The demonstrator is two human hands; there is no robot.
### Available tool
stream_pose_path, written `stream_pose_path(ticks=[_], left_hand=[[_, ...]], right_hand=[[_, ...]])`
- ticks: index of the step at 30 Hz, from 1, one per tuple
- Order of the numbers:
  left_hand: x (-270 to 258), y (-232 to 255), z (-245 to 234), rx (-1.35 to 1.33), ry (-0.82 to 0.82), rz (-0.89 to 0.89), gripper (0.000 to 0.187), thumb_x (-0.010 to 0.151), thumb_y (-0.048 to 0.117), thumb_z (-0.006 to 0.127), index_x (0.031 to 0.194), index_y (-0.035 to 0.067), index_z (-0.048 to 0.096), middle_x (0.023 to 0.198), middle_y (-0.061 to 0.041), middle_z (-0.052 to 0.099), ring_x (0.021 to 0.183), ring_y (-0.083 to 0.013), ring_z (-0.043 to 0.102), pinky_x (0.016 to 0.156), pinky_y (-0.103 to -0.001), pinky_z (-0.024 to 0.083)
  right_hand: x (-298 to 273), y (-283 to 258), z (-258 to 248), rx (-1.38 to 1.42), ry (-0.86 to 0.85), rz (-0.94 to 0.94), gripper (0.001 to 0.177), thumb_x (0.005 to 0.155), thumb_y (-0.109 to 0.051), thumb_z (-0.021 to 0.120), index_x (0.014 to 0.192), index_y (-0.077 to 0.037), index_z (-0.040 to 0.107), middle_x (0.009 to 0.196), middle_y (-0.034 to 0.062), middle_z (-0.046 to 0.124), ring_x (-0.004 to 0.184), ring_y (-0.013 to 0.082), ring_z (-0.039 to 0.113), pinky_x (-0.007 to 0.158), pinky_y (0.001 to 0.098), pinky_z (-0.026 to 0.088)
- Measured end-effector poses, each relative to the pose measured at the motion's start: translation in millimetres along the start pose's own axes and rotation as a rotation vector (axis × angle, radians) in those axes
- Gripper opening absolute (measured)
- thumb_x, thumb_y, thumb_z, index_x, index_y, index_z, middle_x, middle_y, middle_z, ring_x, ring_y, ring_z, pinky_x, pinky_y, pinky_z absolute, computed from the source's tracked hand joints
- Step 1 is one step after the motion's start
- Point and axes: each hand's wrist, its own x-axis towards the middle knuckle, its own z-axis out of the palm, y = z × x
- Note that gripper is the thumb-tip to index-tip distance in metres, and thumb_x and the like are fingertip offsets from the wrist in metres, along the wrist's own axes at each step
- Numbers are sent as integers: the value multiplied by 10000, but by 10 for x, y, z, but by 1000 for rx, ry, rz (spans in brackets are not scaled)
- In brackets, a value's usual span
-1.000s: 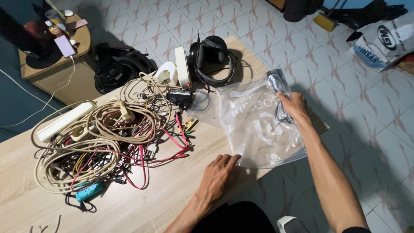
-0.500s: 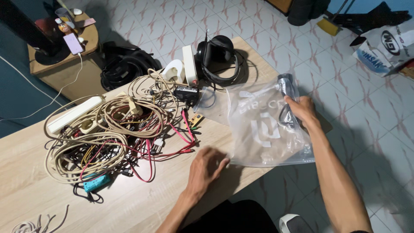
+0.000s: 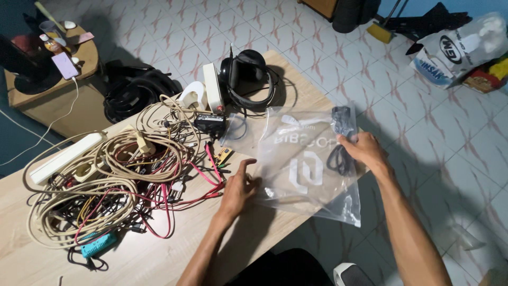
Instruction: The person sorts through a large pile of tangled cables on a desk, untangles a specific black power cable, coils it by hand, and places it into a plastic bag.
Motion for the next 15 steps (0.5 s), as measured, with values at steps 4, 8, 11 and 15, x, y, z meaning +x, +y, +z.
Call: stream_pose_path(ticks=[4,8,11,15], left_hand=[[113,54,-209,34,-252,-107,652,839,261,810,1390,75,517,910,-112,785,768,-227,775,713,-346,595],[249,120,-35,229,-178,-156,426,971,472,731,1070,58,728,836,-164,767,769,-320,754,725,-425,564],[218,43,190,261,38,65,418,879,247,729,1202,44,558,745,-191,718,725,-421,686,636,-531,523],[138,94,212,364,173,128,380,921,176,688,1229,27,525,646,-223,652,638,-453,635,584,-578,479]], right_hand=[[-168,-196,-332,23,97,-227,624,858,-570,793,823,54,775,1055,258,714,1009,405,683,917,481,531],[88,-735,-141,62,389,-631,391,953,-257,706,1250,-4,674,1268,210,656,1240,369,579,1084,448,433],[562,-1211,296,172,201,-851,333,976,-188,670,1252,-3,677,1283,197,669,1251,358,585,1097,448,429],[899,-1478,515,-126,-145,-638,344,864,-234,790,1127,-24,715,1162,210,668,1148,361,605,997,438,461]])
